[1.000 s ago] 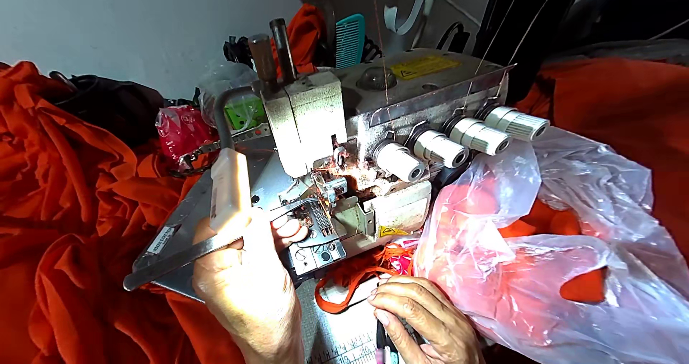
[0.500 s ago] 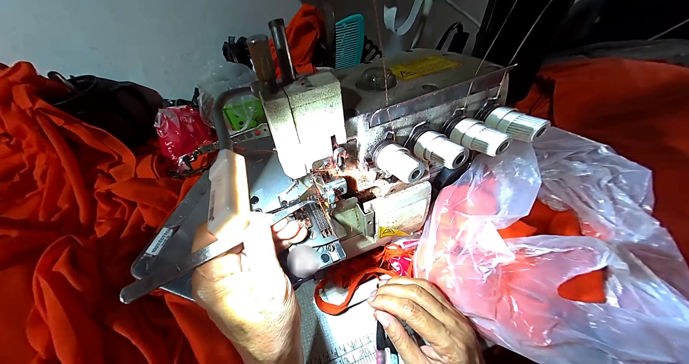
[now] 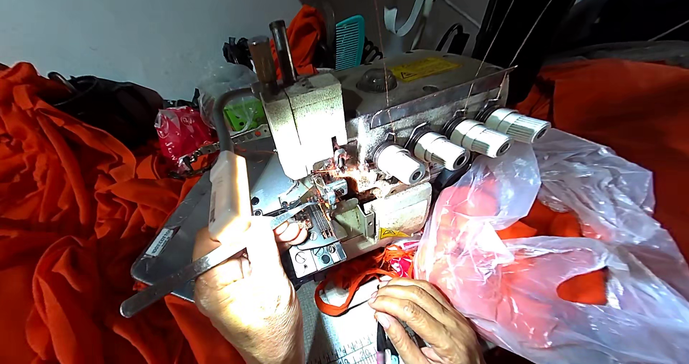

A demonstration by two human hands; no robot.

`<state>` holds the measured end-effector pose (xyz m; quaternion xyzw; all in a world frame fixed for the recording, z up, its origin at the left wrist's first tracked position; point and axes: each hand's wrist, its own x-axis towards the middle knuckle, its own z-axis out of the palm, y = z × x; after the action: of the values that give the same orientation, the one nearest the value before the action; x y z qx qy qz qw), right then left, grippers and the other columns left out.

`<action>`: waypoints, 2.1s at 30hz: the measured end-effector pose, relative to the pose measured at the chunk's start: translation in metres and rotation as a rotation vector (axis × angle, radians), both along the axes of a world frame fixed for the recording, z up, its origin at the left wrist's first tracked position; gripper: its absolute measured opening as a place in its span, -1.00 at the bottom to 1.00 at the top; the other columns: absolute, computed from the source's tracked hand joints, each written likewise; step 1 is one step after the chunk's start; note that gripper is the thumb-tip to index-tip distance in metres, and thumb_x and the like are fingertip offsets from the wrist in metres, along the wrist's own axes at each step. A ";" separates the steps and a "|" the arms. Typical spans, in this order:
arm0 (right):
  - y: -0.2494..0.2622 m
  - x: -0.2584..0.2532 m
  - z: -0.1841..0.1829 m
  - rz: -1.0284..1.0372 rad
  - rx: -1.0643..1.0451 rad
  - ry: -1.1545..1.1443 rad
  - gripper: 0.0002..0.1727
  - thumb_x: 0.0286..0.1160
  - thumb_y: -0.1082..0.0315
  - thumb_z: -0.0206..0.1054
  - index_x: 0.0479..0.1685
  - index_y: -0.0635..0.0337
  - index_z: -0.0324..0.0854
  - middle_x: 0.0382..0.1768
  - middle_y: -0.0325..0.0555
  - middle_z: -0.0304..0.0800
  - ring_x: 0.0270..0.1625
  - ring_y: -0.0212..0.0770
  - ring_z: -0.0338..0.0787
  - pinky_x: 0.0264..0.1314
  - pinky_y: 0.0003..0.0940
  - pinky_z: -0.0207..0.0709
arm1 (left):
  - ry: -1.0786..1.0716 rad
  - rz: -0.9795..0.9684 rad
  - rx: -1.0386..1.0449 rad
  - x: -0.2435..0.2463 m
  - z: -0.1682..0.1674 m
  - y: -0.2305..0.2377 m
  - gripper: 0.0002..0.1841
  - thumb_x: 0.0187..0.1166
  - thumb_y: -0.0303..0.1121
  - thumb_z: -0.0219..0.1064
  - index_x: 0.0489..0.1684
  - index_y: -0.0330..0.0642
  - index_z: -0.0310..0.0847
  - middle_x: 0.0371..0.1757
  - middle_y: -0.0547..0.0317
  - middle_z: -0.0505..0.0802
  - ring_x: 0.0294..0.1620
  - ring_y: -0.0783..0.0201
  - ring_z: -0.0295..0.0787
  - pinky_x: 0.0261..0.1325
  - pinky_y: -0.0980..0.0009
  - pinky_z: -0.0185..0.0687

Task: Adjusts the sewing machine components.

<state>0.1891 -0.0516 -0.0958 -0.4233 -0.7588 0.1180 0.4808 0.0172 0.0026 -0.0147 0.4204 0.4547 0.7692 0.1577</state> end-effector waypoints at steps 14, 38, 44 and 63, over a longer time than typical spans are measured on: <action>0.000 0.000 0.001 0.003 -0.003 -0.004 -0.83 0.66 0.28 0.26 -0.19 0.06 0.76 -0.13 -0.22 0.87 0.22 -0.36 0.73 0.45 -0.57 0.41 | 0.033 0.057 0.006 0.001 -0.003 0.002 -0.86 0.60 -0.58 0.12 -0.17 -0.11 0.53 -0.46 0.41 0.84 -0.47 0.37 0.89 -0.33 0.40 0.93; -0.001 0.000 0.002 0.007 -0.010 0.003 -0.82 0.66 0.29 0.26 -0.21 0.08 0.76 -0.13 -0.19 0.87 0.23 -0.36 0.73 0.46 -0.58 0.40 | 0.025 0.059 0.003 0.004 -0.001 0.002 -0.88 0.62 -0.60 0.15 -0.13 -0.15 0.51 -0.47 0.41 0.86 -0.46 0.37 0.91 -0.31 0.42 0.94; 0.000 0.000 0.003 0.004 -0.012 -0.001 -0.82 0.66 0.30 0.25 -0.20 0.08 0.77 -0.12 -0.18 0.88 0.22 -0.36 0.73 0.44 -0.56 0.39 | 0.042 0.086 0.014 0.003 -0.004 0.001 -0.87 0.56 -0.59 0.18 -0.17 -0.13 0.54 -0.47 0.44 0.85 -0.47 0.41 0.89 -0.30 0.43 0.93; 0.000 0.000 0.002 0.001 -0.011 0.000 -0.83 0.65 0.30 0.26 -0.21 0.08 0.76 -0.13 -0.19 0.87 0.22 -0.37 0.73 0.44 -0.58 0.40 | 0.027 0.114 0.018 0.004 -0.004 0.002 -0.89 0.62 -0.58 0.13 -0.17 -0.15 0.52 -0.46 0.41 0.85 -0.46 0.39 0.90 -0.33 0.41 0.93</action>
<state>0.1886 -0.0521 -0.0934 -0.4257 -0.7584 0.1224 0.4781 0.0208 0.0051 -0.0190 0.4057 0.4731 0.7751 0.1037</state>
